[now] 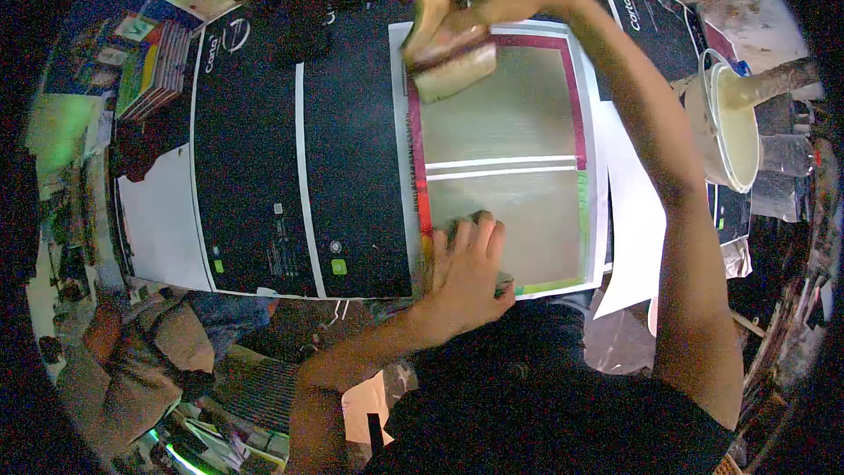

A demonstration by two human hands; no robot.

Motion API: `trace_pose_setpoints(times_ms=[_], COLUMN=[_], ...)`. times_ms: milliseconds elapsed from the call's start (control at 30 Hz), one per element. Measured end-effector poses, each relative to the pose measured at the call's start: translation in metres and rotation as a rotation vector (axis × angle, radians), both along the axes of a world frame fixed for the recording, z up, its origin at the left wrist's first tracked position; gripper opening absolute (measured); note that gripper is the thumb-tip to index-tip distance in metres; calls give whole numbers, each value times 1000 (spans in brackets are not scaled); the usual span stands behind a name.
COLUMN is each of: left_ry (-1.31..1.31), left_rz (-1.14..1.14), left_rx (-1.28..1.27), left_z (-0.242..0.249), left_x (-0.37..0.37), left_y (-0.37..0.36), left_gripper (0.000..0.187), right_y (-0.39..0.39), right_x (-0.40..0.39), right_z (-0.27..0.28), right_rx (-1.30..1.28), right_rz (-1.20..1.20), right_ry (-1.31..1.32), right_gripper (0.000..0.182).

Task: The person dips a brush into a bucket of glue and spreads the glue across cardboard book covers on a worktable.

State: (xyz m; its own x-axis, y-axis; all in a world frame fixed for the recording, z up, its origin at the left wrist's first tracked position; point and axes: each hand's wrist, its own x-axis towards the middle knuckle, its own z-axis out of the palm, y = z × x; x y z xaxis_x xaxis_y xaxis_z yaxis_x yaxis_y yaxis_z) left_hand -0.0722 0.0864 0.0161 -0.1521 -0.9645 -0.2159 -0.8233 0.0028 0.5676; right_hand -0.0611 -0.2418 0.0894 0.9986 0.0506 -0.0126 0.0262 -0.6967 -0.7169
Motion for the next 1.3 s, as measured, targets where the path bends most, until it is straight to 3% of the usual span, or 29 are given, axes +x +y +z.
trace_pose_setpoints(times_ms=[33,100,167,233,300,367,433,533,667,767,967,1033,1200,1300], left_ry=[-1,-7,-9,-11,-12,-83,-155,-182,-266,-293,-350,-386,-413,-448], left_rz=[-3,-5,-19,6,45,77,89,117,101,121,131,138,128,109], left_rx=[-2,0,2,-36,-148,-89,27,-45,31,48,107,121,145,221], left_z=[0,1,2,4,6,14,16,11,21,25,27,25,19,16], left_x=[0,0,2,7,20,32,39,36,28,20,11,9,11,12], left_y=[-1,-1,-1,3,8,12,16,18,17,17,16,17,11,5], left_gripper=[70,70,70,71,72,76,78,78,79,73,79,82,85,86], right_y=[-6,-18,-2,2,34,63,92,132,138,137,117,109,97,124], right_x=[-4,14,12,-11,-31,-66,-92,-123,-148,-132,-156,-196,-237,-211], right_z=[-39,-44,-32,-35,-27,-21,-28,-22,7,-8,-22,-9,13,23], right_rx=[-154,-618,-746,-414,-505,-514,-512,-470,-360,-314,-312,-290,-387,-257], right_rz=[-195,-366,-512,-635,-377,-266,-234,-165,-330,-424,-349,-375,-578,-612], right_ry=[-107,46,-441,-360,-566,-443,-252,33,105,-203,25,-26,133,-229], right_gripper=[26,21,24,20,16,14,20,32,25,20,26,25,21,26])
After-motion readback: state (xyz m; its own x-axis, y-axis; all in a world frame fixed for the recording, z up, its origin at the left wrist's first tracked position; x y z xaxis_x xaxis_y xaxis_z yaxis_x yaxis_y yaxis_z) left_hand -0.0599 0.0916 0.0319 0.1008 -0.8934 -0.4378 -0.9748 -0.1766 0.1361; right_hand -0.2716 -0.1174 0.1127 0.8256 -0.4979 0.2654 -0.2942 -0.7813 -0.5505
